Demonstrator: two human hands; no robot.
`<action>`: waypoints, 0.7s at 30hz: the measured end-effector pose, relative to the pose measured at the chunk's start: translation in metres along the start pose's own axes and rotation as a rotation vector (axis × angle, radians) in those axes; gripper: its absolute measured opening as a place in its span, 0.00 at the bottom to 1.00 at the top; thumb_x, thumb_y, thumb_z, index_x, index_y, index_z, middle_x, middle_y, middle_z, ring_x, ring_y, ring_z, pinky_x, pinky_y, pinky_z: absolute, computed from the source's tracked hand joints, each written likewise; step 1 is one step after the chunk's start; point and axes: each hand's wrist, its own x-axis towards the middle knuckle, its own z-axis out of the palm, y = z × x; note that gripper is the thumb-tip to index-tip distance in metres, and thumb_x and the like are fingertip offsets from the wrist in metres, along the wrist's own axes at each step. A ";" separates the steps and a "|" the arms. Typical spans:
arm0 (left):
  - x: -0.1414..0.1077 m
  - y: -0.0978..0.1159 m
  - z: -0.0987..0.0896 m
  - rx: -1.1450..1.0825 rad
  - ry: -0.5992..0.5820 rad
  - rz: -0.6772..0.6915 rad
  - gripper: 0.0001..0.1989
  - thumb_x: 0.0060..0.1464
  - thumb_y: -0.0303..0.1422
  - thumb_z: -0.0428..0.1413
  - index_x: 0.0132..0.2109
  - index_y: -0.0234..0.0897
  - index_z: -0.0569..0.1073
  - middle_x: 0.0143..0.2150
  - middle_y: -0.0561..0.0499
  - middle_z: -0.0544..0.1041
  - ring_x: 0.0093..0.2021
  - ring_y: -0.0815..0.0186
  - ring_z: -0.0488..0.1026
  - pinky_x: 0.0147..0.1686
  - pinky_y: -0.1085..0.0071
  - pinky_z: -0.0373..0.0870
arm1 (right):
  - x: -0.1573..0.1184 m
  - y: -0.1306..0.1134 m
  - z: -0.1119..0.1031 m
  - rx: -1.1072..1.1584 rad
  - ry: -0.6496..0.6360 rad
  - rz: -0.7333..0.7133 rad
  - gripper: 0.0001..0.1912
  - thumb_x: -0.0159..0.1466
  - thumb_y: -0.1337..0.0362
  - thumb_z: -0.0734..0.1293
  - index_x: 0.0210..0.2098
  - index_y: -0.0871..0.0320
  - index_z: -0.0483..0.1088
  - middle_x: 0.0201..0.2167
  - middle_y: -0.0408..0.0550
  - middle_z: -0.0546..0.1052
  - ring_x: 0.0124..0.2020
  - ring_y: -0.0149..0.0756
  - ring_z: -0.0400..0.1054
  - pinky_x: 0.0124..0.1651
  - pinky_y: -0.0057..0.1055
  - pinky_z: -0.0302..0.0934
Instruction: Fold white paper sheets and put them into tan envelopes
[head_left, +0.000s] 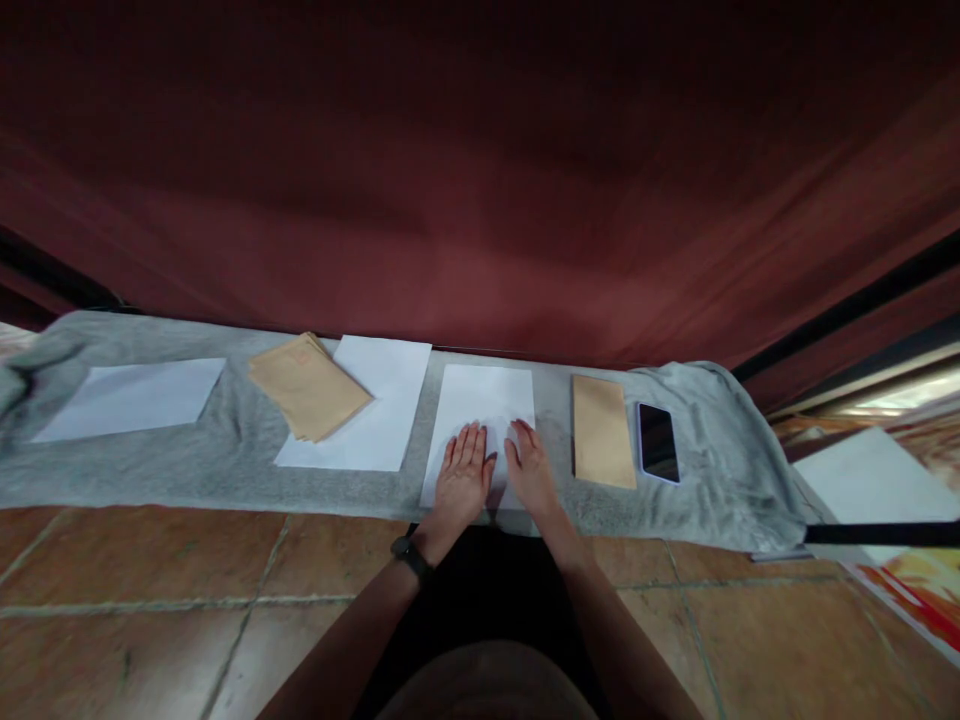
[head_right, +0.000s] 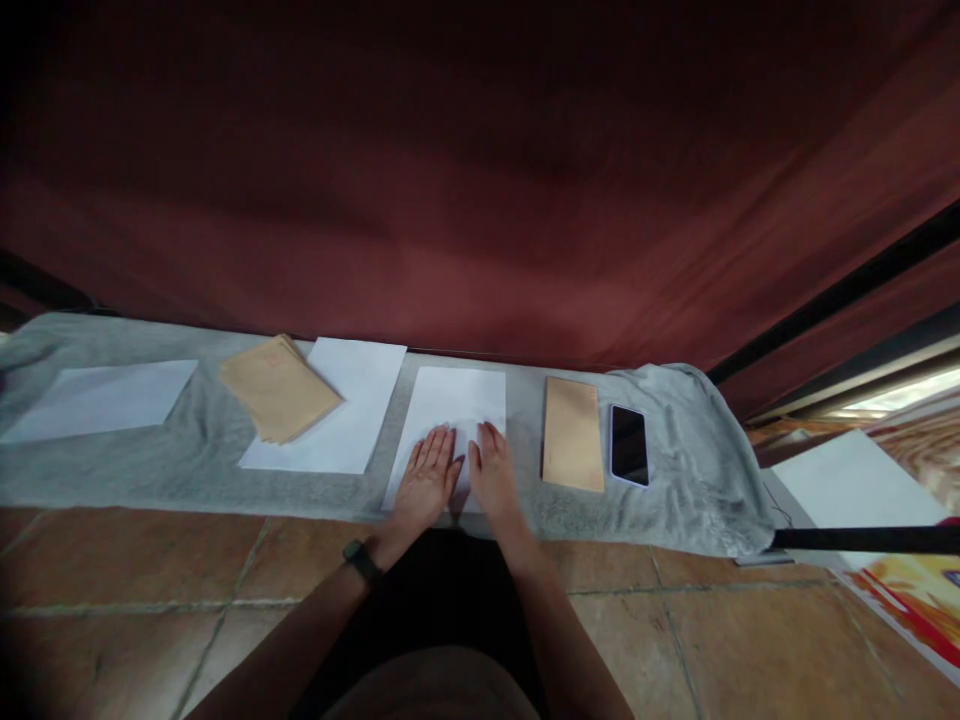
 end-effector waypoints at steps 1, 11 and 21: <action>0.012 -0.003 0.001 -0.002 -0.021 0.006 0.28 0.70 0.35 0.40 0.72 0.28 0.56 0.74 0.38 0.58 0.75 0.55 0.51 0.72 0.52 0.53 | 0.006 -0.006 0.008 0.037 -0.024 -0.019 0.24 0.75 0.58 0.52 0.63 0.61 0.66 0.64 0.58 0.70 0.65 0.42 0.64 0.68 0.44 0.59; 0.080 -0.040 0.014 0.060 -0.077 -0.025 0.29 0.69 0.33 0.38 0.72 0.28 0.57 0.74 0.40 0.57 0.75 0.57 0.49 0.73 0.54 0.46 | 0.062 0.003 0.048 -0.275 -0.146 -0.137 0.25 0.76 0.58 0.53 0.68 0.60 0.64 0.71 0.54 0.61 0.71 0.46 0.55 0.73 0.48 0.45; 0.112 -0.056 0.022 0.007 0.061 -0.150 0.31 0.69 0.37 0.39 0.72 0.23 0.56 0.74 0.34 0.56 0.75 0.51 0.50 0.72 0.48 0.48 | 0.105 0.025 0.049 -0.397 -0.052 0.066 0.29 0.76 0.59 0.53 0.71 0.66 0.56 0.72 0.63 0.58 0.72 0.50 0.53 0.72 0.53 0.43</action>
